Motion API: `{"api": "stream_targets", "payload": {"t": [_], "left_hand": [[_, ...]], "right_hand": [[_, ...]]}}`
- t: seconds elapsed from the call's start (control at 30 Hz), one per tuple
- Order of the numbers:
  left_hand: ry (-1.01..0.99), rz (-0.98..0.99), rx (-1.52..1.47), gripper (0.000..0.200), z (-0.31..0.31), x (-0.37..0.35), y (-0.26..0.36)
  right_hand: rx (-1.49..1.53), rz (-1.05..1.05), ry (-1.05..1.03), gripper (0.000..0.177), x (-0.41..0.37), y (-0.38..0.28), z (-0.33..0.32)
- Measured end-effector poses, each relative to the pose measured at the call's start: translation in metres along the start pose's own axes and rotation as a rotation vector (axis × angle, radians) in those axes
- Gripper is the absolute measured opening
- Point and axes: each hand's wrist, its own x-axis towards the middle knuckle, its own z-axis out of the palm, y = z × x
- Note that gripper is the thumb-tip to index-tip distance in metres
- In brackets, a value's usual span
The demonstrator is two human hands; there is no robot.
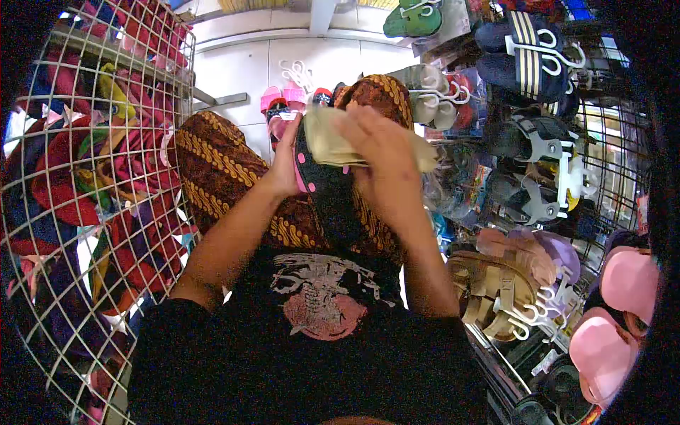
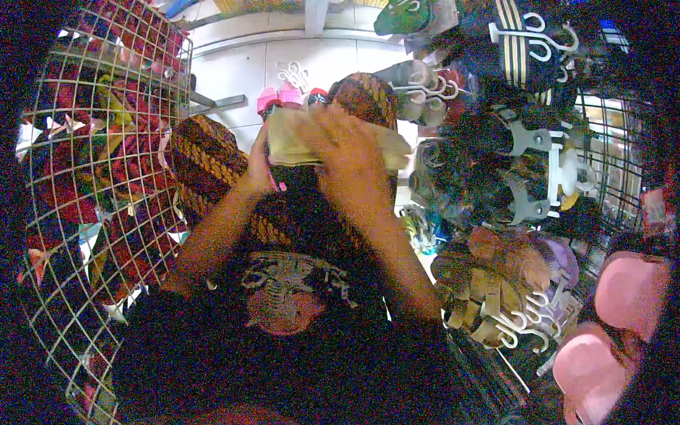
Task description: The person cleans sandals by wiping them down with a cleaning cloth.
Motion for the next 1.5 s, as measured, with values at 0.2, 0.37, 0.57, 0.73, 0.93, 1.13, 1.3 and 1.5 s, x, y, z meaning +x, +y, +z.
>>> {"api": "stream_targets", "payload": {"t": [0.2,0.37,0.57,0.73,0.93,1.13,1.3,1.5], "left_hand": [[0.059,0.091,0.287,0.061,-0.014,-0.006,0.003],[0.172,0.032,0.333,0.06,0.005,0.001,-0.001],[0.403,0.078,0.498,0.058,0.046,-0.008,-0.013],[0.278,0.086,0.389,0.056,-0.009,0.001,-0.001],[0.145,0.023,0.428,0.06,0.004,-0.004,0.002],[0.392,0.044,0.657,0.064,0.022,-0.005,-0.009],[0.181,0.003,0.442,0.058,-0.016,-0.001,0.0],[0.118,0.072,0.569,0.058,0.0,-0.008,0.001]], "right_hand": [[-0.028,-0.051,-0.295,0.061,-0.044,-0.015,0.022],[0.179,0.096,-0.646,0.057,-0.054,-0.03,-0.03],[0.063,0.106,0.032,0.049,-0.002,-0.013,-0.004],[0.009,-0.015,-0.332,0.06,-0.021,0.003,0.007],[0.266,0.166,-0.849,0.057,-0.048,-0.026,-0.04],[0.144,0.146,-0.09,0.05,-0.015,-0.016,-0.013],[-0.032,0.119,-0.22,0.05,-0.029,-0.012,0.014],[0.097,0.196,-0.749,0.046,-0.07,-0.04,-0.034]]}}
